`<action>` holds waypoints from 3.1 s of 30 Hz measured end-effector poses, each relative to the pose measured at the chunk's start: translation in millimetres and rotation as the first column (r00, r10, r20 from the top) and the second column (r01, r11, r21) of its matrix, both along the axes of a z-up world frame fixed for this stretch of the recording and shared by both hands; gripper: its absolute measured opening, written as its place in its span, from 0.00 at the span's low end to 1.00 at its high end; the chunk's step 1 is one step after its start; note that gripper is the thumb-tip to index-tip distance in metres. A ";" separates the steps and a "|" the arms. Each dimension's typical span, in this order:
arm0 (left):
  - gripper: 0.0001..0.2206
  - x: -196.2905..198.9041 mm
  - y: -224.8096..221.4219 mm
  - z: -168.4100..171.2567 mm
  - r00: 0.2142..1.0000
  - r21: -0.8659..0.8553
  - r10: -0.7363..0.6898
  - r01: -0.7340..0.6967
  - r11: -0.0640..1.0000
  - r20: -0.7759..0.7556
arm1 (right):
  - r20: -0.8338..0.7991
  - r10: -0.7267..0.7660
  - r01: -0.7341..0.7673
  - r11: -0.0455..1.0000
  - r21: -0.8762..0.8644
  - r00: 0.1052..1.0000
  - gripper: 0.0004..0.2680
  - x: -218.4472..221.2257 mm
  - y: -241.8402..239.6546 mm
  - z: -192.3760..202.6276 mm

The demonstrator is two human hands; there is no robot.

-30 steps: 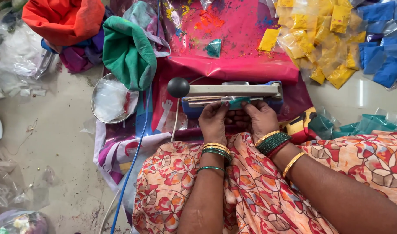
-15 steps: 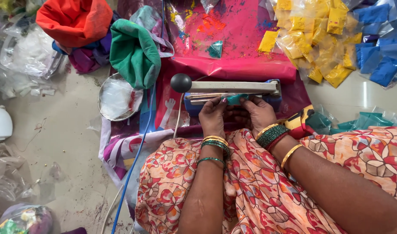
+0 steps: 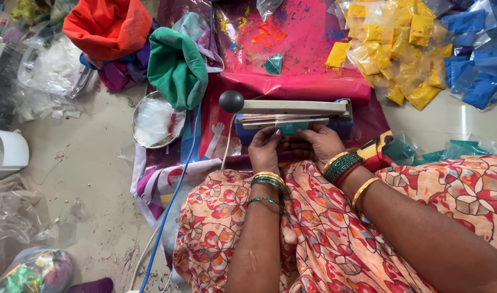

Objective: The person seals small plastic bags containing colored powder using a heat sealer.

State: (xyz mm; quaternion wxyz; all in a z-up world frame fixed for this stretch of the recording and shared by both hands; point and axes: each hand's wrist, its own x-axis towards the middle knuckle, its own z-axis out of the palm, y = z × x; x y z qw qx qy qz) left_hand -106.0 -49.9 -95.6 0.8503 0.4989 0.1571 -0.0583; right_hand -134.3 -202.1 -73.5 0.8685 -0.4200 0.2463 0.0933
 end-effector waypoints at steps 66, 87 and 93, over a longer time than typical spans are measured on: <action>0.13 -36.8 2.1 -10.5 0.896 -0.070 -0.441 0.443 0.894 0.047 | 0.117 0.221 -0.185 0.948 -0.260 0.968 0.02 -25.8 -24.7 11.5; 0.15 -34.3 -7.0 -50.4 0.825 -0.030 -0.507 0.530 0.847 0.249 | 0.170 0.033 0.012 0.966 -0.256 0.985 0.02 -25.4 -31.7 17.7; 0.19 -62.4 14.7 52.2 0.841 0.480 -0.450 0.274 0.833 0.302 | 0.524 0.389 0.414 0.334 -0.847 0.758 0.05 -60.9 -185.4 93.6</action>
